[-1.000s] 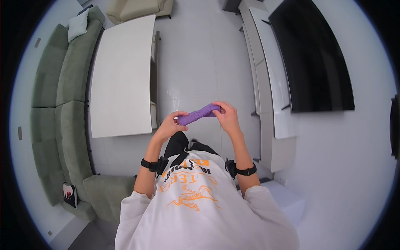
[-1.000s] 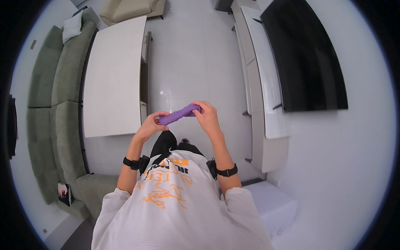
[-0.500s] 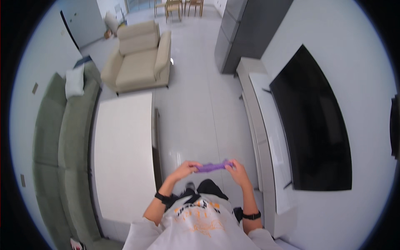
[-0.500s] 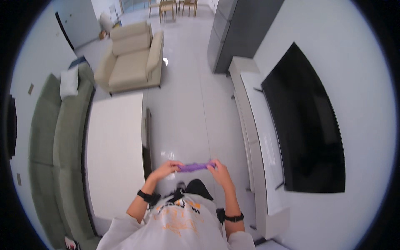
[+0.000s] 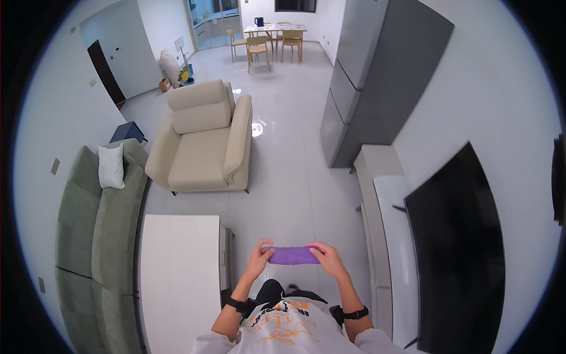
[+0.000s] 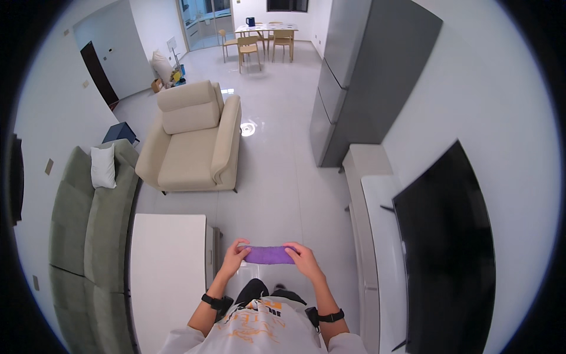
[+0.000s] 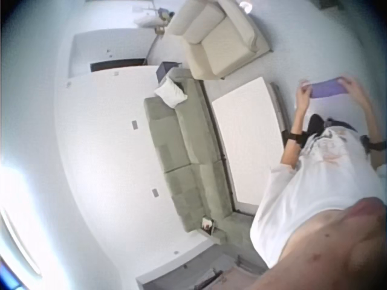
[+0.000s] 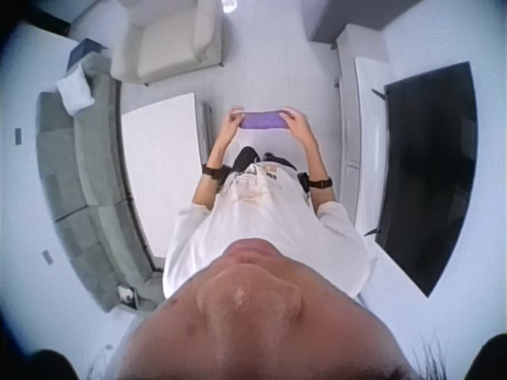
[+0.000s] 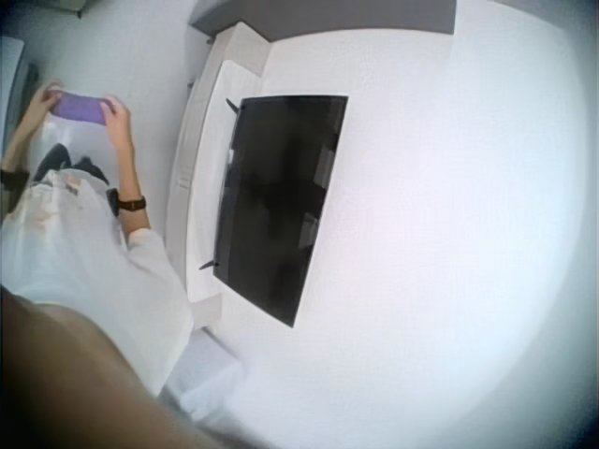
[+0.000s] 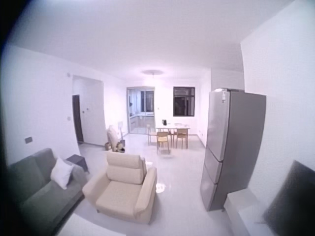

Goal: Cleaning windows and walls using a purple cloth and then rinsing the cloth in a sink.

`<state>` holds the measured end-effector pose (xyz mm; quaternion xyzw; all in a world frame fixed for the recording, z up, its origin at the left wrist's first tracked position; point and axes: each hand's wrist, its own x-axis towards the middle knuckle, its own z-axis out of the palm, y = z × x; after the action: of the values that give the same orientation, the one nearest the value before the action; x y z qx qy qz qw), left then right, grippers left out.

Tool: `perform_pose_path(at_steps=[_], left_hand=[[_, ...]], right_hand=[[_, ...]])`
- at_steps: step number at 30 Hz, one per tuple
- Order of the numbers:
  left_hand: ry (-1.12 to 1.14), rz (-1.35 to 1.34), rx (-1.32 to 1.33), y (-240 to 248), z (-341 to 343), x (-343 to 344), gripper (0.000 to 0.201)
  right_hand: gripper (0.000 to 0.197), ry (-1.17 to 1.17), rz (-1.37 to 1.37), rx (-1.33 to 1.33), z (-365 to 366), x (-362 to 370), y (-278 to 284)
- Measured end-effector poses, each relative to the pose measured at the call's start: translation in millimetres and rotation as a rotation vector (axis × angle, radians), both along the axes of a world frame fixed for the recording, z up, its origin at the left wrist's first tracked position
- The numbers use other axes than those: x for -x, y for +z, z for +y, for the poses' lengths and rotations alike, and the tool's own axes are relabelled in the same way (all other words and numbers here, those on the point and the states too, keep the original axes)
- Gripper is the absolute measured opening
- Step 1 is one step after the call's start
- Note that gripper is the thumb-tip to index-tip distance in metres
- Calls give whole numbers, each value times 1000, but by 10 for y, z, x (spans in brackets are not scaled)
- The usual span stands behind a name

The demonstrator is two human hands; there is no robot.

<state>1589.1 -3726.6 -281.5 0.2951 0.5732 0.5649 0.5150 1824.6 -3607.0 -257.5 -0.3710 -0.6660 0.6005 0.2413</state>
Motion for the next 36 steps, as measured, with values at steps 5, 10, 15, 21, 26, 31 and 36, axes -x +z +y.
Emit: perform_pose_path(at_steps=[5,10,15,21,26,31,36], left_hand=[[189,283,-50,-184,972,723,10],[-31,332,84,-200,2247,1392,18],[-471,308,115,-27,3600,1700,35],[-628,526,-49,23,5336,2100,34],[-483,475,142,176,6618,2470,24],[-93,222,97,216,7367,2954,25],[130,-21,132,211,8235,3510,24]], right_hand=[[39,276,-29,97,1188,826,209],[42,244,-177,-95,2256,1288,-69],[35,108,-408,-290,3365,1540,143],[32,-93,-409,-573,4904,1802,13],[27,-31,-248,-106,6365,2282,11],[28,-63,21,106,7490,3049,91],[39,76,85,189,8589,3711,131]])
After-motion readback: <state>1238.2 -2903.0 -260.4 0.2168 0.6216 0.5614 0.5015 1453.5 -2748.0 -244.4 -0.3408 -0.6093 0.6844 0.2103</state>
